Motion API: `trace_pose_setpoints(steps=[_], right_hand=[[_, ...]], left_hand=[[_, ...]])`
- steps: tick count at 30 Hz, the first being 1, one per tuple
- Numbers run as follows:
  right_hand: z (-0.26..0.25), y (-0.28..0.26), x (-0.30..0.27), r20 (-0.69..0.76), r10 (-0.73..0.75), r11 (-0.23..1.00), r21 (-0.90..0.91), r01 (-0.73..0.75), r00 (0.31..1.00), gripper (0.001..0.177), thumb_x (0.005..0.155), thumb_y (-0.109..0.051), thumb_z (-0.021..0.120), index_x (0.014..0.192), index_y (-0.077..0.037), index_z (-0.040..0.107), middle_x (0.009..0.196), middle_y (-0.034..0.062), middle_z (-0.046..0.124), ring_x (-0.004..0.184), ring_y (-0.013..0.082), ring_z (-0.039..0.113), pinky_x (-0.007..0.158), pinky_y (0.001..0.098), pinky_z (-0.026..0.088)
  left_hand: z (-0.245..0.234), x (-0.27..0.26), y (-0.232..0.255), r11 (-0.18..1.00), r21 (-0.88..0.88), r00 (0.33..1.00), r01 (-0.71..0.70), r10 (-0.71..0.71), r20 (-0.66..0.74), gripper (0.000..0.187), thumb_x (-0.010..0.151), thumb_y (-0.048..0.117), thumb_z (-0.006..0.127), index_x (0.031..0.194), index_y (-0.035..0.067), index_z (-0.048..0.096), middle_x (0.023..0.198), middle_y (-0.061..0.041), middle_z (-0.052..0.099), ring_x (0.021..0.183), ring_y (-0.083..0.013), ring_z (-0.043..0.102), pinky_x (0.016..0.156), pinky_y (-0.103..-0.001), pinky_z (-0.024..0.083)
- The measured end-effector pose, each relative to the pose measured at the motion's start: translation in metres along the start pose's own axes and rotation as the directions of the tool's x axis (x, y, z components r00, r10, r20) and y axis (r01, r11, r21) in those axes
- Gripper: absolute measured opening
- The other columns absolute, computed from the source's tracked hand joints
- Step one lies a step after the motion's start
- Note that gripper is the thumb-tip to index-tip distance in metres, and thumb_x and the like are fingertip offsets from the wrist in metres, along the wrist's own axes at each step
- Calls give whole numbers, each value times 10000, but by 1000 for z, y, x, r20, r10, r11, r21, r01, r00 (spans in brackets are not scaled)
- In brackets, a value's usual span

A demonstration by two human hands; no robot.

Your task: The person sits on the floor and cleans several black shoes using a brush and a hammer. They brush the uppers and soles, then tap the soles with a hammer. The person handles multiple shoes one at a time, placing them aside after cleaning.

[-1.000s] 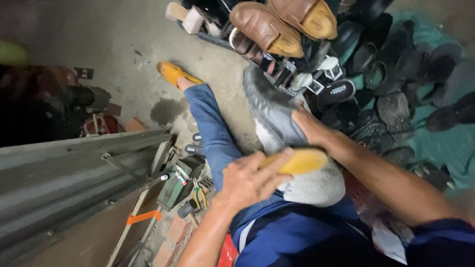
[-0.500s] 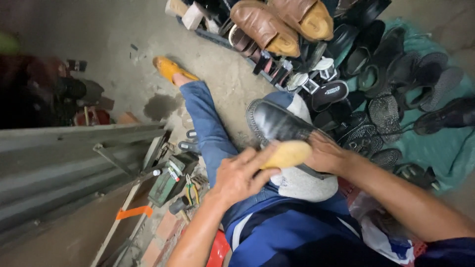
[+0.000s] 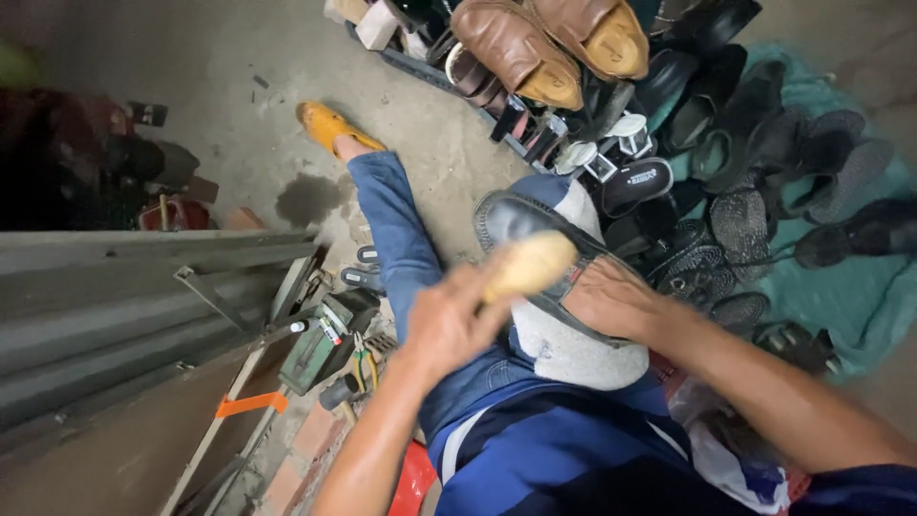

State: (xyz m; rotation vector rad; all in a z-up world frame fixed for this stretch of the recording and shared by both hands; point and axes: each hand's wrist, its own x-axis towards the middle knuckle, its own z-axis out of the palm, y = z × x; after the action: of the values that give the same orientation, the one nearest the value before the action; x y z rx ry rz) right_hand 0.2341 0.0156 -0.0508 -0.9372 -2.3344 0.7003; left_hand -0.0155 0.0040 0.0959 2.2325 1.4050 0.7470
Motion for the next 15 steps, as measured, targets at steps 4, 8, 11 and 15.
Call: trace_pose_setpoints(steps=[4,8,11,15], right_hand=[[16,3,-3,12,-30,999,-27,31,999,423,979,-399,567,1234,-83,684,1231,113,662,1265,295,527,1135,465,299],[50,34,-31,-15,-62,984,-167,58,998,477,937,-472,569,1224,-113,694,1288,108,646,1301,291,508,1186,489,264],[74,42,-51,-23,-82,980,-184,76,996,511,894,-504,589,1214,-124,706,1321,132,631,1342,304,490,1230,502,247],[70,29,-32,-77,33,996,-85,-39,997,518,885,-525,588,1194,-126,707,1303,130,639,1316,305,507,1209,504,271]], left_hand=[[-6,10,-15,998,-48,999,-30,30,-12,389,882,442,751,1208,230,751,775,-68,691,680,-315,720,605,-417,595],[-11,14,-1,998,53,994,46,-40,-102,523,917,462,729,1396,274,634,780,-51,659,697,-292,717,620,-416,596],[-15,17,-8,998,48,996,35,-30,-88,486,888,458,755,1330,269,683,773,-58,657,699,-310,711,632,-419,595],[-13,22,-25,990,12,978,139,-135,-158,556,935,416,746,1448,266,594,871,-118,709,837,-336,736,703,-450,598]])
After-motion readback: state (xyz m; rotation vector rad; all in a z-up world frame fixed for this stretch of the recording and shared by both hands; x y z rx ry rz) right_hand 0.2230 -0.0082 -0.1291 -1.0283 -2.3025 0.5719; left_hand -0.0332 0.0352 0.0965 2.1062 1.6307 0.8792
